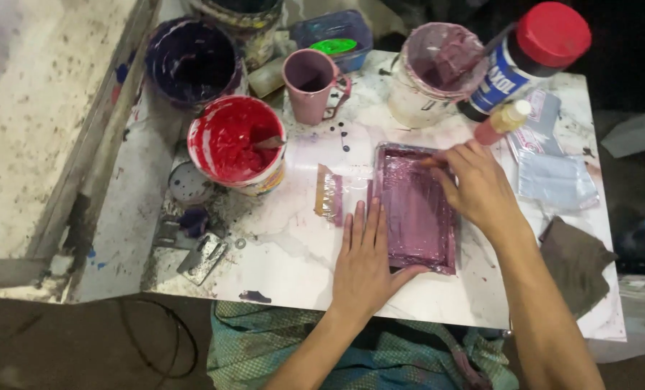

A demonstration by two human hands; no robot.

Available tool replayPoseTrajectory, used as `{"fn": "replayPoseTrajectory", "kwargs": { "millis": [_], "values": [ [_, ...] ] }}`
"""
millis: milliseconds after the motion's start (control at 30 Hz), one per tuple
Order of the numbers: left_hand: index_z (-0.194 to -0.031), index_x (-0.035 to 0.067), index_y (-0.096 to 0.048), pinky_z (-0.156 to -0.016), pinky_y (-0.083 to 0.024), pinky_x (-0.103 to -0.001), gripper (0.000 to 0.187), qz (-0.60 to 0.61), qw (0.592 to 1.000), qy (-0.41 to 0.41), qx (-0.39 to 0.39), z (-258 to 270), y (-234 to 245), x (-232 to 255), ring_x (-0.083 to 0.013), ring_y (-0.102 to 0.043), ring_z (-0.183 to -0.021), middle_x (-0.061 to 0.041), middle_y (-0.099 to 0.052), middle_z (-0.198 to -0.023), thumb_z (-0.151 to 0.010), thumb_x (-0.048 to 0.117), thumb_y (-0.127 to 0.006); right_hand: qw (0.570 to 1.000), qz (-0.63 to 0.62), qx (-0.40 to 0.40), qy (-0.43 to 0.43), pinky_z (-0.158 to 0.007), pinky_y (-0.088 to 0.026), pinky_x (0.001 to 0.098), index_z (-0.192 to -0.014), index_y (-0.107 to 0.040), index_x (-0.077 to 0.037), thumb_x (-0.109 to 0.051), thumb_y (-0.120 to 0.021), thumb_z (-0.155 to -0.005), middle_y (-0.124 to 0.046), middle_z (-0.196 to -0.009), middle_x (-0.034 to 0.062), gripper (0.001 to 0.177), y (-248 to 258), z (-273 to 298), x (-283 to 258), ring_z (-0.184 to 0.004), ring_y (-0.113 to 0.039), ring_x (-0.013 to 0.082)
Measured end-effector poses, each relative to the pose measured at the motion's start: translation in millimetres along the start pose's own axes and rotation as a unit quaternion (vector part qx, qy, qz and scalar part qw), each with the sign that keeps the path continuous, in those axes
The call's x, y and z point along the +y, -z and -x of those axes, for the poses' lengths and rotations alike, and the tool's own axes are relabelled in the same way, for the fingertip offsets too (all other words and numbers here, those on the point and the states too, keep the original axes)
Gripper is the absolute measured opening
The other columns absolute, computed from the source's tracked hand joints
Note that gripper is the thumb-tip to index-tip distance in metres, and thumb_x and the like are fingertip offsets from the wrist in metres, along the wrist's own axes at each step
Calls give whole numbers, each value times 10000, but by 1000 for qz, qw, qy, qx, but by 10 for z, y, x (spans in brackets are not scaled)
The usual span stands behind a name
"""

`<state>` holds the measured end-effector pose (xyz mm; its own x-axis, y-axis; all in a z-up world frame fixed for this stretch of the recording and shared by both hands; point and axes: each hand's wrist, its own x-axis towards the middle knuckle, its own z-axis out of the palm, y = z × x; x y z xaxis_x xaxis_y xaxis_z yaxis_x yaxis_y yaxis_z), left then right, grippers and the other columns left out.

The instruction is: The person spreads a purple substance inside a rectangular tray using a small wooden stick. They then handle a clear plastic bag, folding and manipulating it on the table before returning to spread the substance in the tray again.

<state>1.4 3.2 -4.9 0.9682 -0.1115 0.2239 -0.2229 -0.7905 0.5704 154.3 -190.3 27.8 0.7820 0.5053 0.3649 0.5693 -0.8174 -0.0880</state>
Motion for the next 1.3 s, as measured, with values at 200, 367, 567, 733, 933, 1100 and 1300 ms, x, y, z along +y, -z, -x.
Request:
{"fn": "replayPoseTrajectory", "kwargs": {
  "millis": [200, 367, 567, 733, 933, 1100, 1300],
  "values": [
    [-1536, -64, -355, -1294, -102, -504, 1163, 9, 1000, -8, 21, -5, -54, -33, -422, -212, -1552, -240, -298, -1652, -773, 793, -543, 997, 16, 0, 82, -864, -548, 345, -1001, -719, -74, -146, -722, -964, -662, -859, 72, 82, -167, 59, -72, -954, -650, 271],
    [-1531, -56, -366, -1295, -118, -511, 1153, 21, 999, -10, 42, -23, -57, -27, -416, -218, -1554, -239, -308, -1647, -762, 781, -559, 993, 47, -99, 35, -685, -627, 384, -1193, -699, -108, -154, -550, -1038, -693, -969, 42, 220, -82, 134, -193, -1076, -637, 253],
    [-1512, -62, -399, -1292, -142, -506, 1153, 22, 998, -11, 54, 2, -122, -42, -418, -244, -1549, -244, -337, -1634, -734, 766, -596, 988, -9, -99, 115, -869, -561, 360, -1184, -709, -60, 9, -548, -920, -682, -957, 92, 317, 100, 685, -407, -1018, -631, 308],
    [-1522, -61, -386, -1290, -152, -506, 1151, 20, 998, -17, 61, -17, -107, -48, -412, -252, -1547, -245, -347, -1626, -742, 755, -611, 991, -70, -79, 86, -844, -545, 397, -1102, -736, -47, -5, -625, -896, -692, -914, 112, 238, 145, 510, -242, -964, -647, 330],
    [-1524, -56, -386, -1291, -150, -498, 1139, 25, 998, -14, 63, 12, -120, -52, -403, -252, -1550, -239, -350, -1626, -761, 766, -582, 995, -42, -8, 95, -821, -562, 387, -1070, -744, -69, -50, -662, -975, -648, -853, 92, 127, -64, 221, -166, -915, -643, 329],
    [-1523, -51, -392, -1288, -160, -491, 1137, 26, 998, -13, 59, -2, -116, -56, -395, -265, -1547, -231, -352, -1629, -754, 764, -589, 992, -86, -61, 73, -781, -568, 414, -1068, -737, -89, 1, -594, -927, -649, -842, 91, 220, 186, 625, -536, -885, -646, 349],
    [-1526, -61, -381, -1290, -161, -490, 1158, 18, 998, -19, 60, 10, -136, -63, -406, -262, -1547, -246, -347, -1628, -746, 764, -607, 981, -159, -96, 51, -746, -570, 451, -996, -753, -44, 9, -666, -856, -675, -798, 154, 173, 373, 507, -569, -823, -664, 383]
  ]
}}
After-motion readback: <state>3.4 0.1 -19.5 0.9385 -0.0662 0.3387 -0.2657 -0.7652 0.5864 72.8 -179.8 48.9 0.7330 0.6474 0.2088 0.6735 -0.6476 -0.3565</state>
